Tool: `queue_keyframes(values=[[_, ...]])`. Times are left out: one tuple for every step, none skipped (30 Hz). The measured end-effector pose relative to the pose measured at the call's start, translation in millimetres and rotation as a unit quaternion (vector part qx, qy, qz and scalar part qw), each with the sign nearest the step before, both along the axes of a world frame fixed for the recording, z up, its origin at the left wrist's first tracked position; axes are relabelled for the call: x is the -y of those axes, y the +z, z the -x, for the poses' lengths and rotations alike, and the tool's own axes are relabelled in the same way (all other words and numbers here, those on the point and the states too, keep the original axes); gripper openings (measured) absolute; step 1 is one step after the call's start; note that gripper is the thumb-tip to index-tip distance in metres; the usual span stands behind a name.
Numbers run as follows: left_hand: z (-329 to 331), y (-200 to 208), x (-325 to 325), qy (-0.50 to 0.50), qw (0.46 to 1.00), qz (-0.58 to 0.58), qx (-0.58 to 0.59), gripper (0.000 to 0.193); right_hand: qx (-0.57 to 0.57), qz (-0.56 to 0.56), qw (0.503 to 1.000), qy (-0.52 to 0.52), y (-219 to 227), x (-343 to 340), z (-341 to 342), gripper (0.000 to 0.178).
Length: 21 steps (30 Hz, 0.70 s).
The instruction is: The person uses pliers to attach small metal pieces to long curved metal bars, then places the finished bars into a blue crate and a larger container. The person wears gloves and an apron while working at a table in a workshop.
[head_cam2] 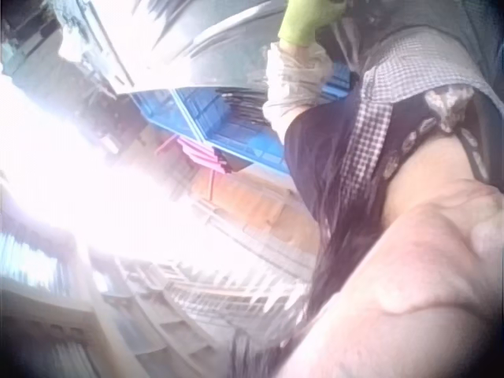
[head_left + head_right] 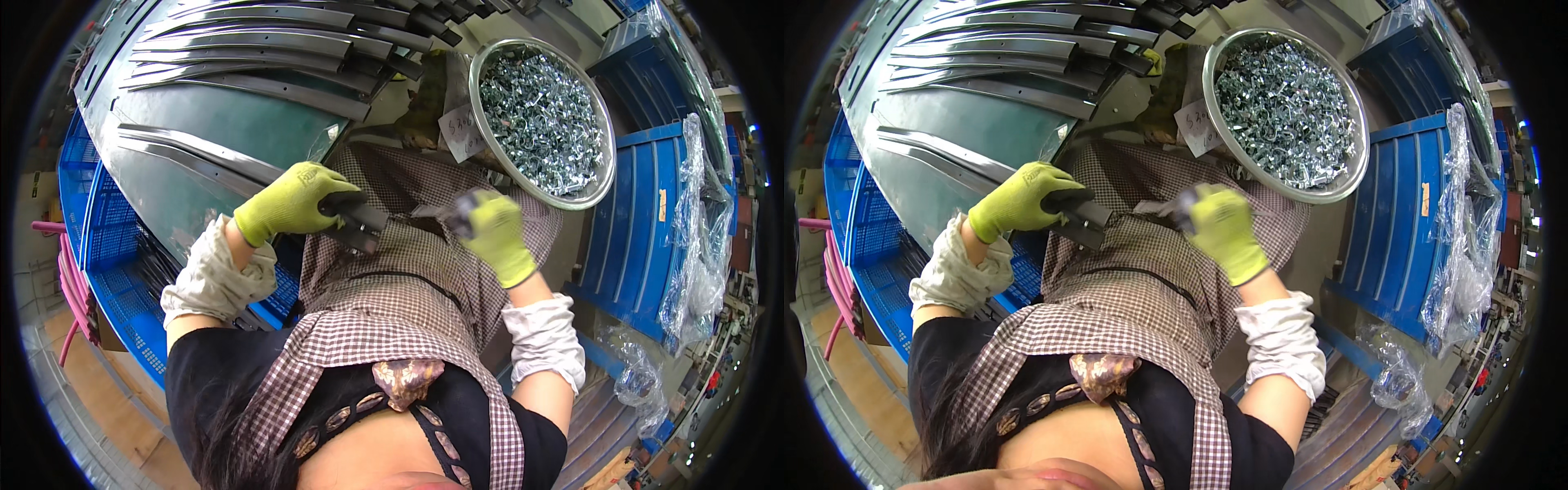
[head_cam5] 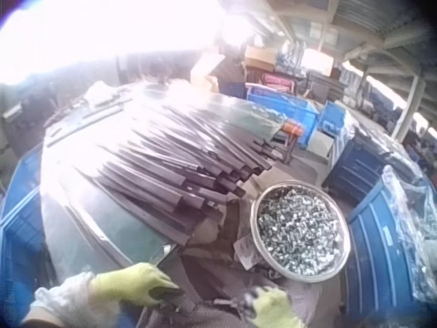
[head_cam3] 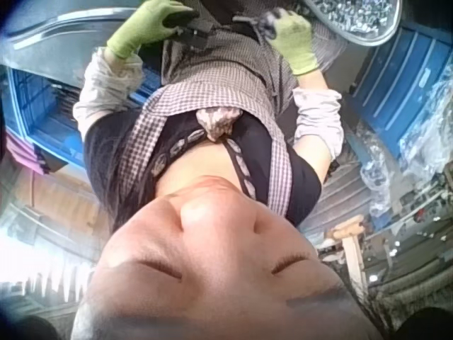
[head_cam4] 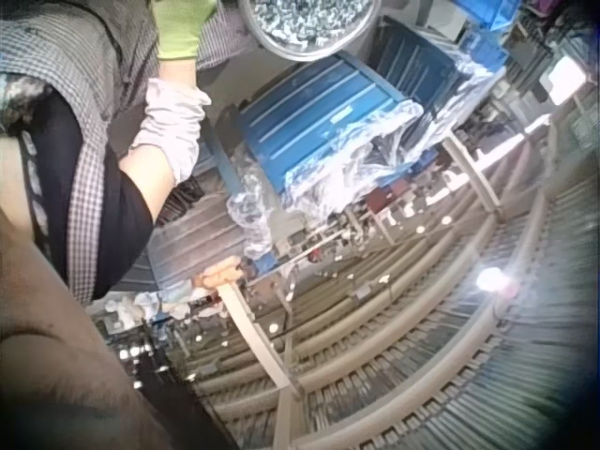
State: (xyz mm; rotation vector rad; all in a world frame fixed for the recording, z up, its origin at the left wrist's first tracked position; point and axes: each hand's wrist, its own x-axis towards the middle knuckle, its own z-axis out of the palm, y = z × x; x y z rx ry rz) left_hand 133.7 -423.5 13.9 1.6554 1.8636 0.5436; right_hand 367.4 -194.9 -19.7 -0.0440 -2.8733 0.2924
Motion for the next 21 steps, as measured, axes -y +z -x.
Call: queue_keyframes(values=[[9,5,1,-0.005,0.999,-0.005,0.049,0.052,-0.013,0.017,0.996,-0.092,1,-16,-1,0.011],[19,10,3,-0.009,0.995,-0.008,0.098,0.052,0.018,0.042,0.988,-0.146,0,-38,-5,0.012],[29,13,4,-0.013,0.989,-0.014,0.148,0.051,0.022,0.015,0.966,-0.256,2,-55,-5,0.015],[36,15,5,0.070,0.989,-0.111,0.075,0.051,-0.006,-0.016,0.963,-0.269,-3,-79,-7,0.017],[48,16,3,0.151,0.980,-0.131,0.013,0.051,0.025,-0.032,0.940,-0.338,4,-87,0,0.020],[65,8,2,0.187,0.959,-0.140,-0.162,0.053,0.078,-0.081,0.928,-0.354,-3,-103,3,0.022],[82,-8,1,0.214,0.908,-0.146,-0.328,0.054,0.130,-0.131,0.909,-0.374,-15,-120,0,0.024],[91,-19,3,0.223,0.904,-0.122,-0.344,0.056,0.146,-0.119,0.911,-0.366,-23,-130,0,0.024],[98,-29,6,0.230,0.899,-0.098,-0.359,0.057,0.164,-0.106,0.913,-0.359,-30,-135,1,0.025],[105,-36,11,0.223,0.894,-0.112,-0.373,0.054,0.181,-0.093,0.914,-0.352,-36,-141,3,0.025],[105,-35,11,0.200,0.899,-0.101,-0.376,0.054,0.176,-0.092,0.915,-0.350,-37,-142,6,0.025],[105,-34,13,0.176,0.904,-0.091,-0.379,0.054,0.171,-0.090,0.917,-0.348,-38,-143,9,0.024],[103,-31,14,0.151,0.908,-0.080,-0.381,0.054,0.166,-0.088,0.919,-0.347,-39,-144,10,0.024],[97,-29,13,0.120,0.909,-0.113,-0.384,0.053,0.149,-0.071,0.920,-0.355,-36,-141,13,0.022],[89,-25,12,0.101,0.918,-0.106,-0.368,0.053,0.098,-0.057,0.929,-0.352,-37,-142,11,0.022],[81,-21,10,0.082,0.927,-0.100,-0.353,0.052,0.084,-0.016,0.926,-0.367,-35,-143,10,0.025],[71,-18,5,0.061,0.935,-0.098,-0.336,0.051,0.069,0.020,0.921,-0.383,-27,-144,8,0.027],[61,-16,2,0.043,0.938,-0.108,-0.328,0.049,0.044,0.104,0.908,-0.402,-22,-148,4,0.030],[56,-15,1,0.046,0.944,-0.105,-0.309,0.049,0.003,0.174,0.904,-0.391,-30,-160,0,0.027],[52,-14,0,0.050,0.950,-0.103,-0.292,0.049,-0.043,0.245,0.904,-0.348,-28,-159,5,0.024],[49,-14,-2,0.054,0.955,-0.101,-0.274,0.049,-0.088,0.314,0.896,-0.302,-24,-158,5,0.022]])
